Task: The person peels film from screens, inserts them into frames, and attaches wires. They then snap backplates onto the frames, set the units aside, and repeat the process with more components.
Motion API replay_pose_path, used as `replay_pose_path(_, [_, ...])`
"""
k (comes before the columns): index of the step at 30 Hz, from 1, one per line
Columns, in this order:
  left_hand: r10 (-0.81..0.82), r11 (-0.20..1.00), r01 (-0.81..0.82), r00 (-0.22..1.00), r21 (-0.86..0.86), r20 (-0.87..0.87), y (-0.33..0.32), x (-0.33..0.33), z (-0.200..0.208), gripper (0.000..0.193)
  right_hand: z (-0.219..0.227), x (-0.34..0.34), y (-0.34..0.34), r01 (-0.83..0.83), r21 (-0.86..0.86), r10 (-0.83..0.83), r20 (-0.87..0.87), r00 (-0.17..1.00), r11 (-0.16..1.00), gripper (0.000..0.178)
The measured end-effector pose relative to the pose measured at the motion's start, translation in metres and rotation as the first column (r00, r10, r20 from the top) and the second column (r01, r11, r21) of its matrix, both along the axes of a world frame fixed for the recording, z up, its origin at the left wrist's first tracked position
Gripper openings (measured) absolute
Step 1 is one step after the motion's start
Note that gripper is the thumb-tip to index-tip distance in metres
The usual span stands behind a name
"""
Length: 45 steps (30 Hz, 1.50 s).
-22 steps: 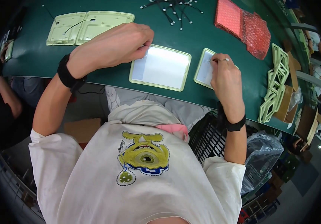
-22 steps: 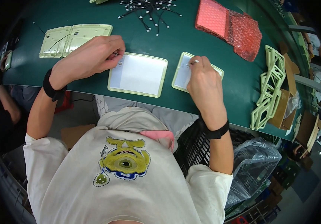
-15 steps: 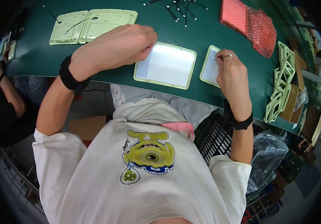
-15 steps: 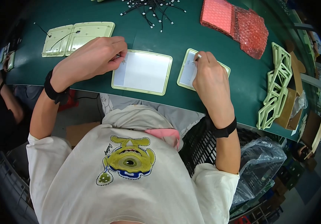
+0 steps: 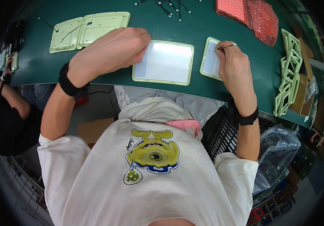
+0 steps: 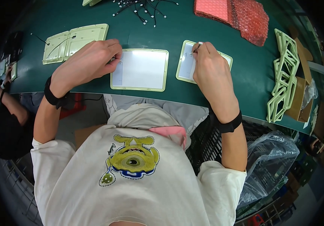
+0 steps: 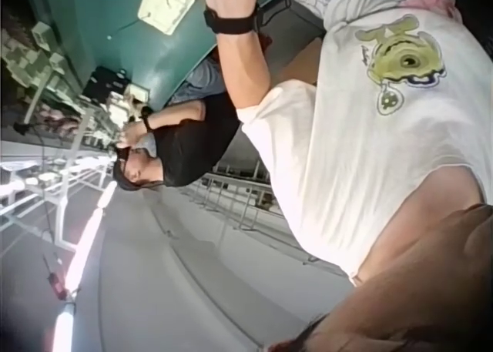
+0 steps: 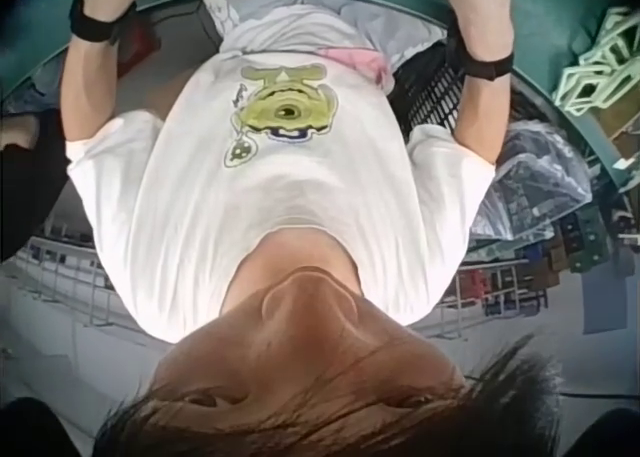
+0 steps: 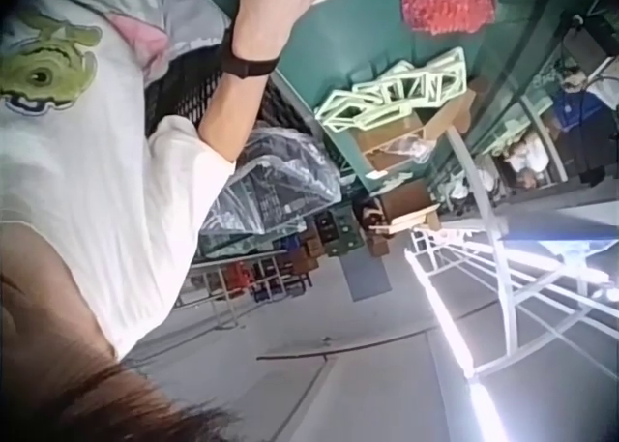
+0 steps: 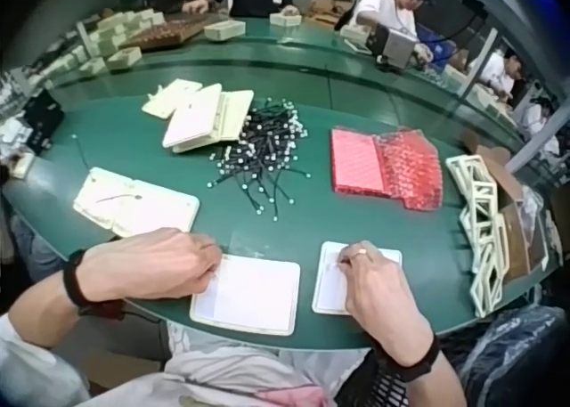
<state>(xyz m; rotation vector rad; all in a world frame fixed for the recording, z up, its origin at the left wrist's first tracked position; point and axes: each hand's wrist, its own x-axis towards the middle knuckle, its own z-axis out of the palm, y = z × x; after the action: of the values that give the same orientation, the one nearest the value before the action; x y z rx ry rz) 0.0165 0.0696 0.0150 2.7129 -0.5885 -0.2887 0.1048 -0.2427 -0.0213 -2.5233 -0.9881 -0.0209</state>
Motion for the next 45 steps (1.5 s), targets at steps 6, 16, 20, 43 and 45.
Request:
replay_pose_path(6, [-0.008, 0.997, 0.004, 0.999, 0.073, 0.046, -0.008, -0.003, 0.000, 0.006, -0.002, -0.002, -0.003, 0.015, 0.017, -0.015, -0.015, 1.000, 1.000, 0.007])
replay_pose_path(16, [-0.047, 0.972, 0.010, 0.987, 0.234, 0.154, -0.012, -0.015, -0.006, 0.016, 0.041, -0.009, -0.016, 0.196, 0.170, -0.176, -0.130, 0.976, 0.966, 0.024])
replay_pose_path(20, [-0.066, 0.982, 0.032, 0.982, 0.187, 0.177, -0.021, -0.016, -0.004, 0.014, 0.107, -0.039, 0.001, 0.234, 0.343, -0.260, 0.031, 0.965, 0.910, 0.025])
replay_pose_path(43, [0.351, 0.638, -0.357, 0.923, -0.683, -0.155, 0.017, -0.063, 0.001, 0.022, 0.048, 0.114, 0.240, 0.212, 0.390, 0.103, -0.646, 0.757, 0.896, 0.033])
replay_pose_path(45, [0.314, 0.505, -0.299, 0.938, -0.810, -0.150, 0.013, -0.054, -0.008, 0.023, 0.070, 0.114, 0.220, 0.273, 0.526, 0.229, -0.701, 0.675, 0.806, 0.022])
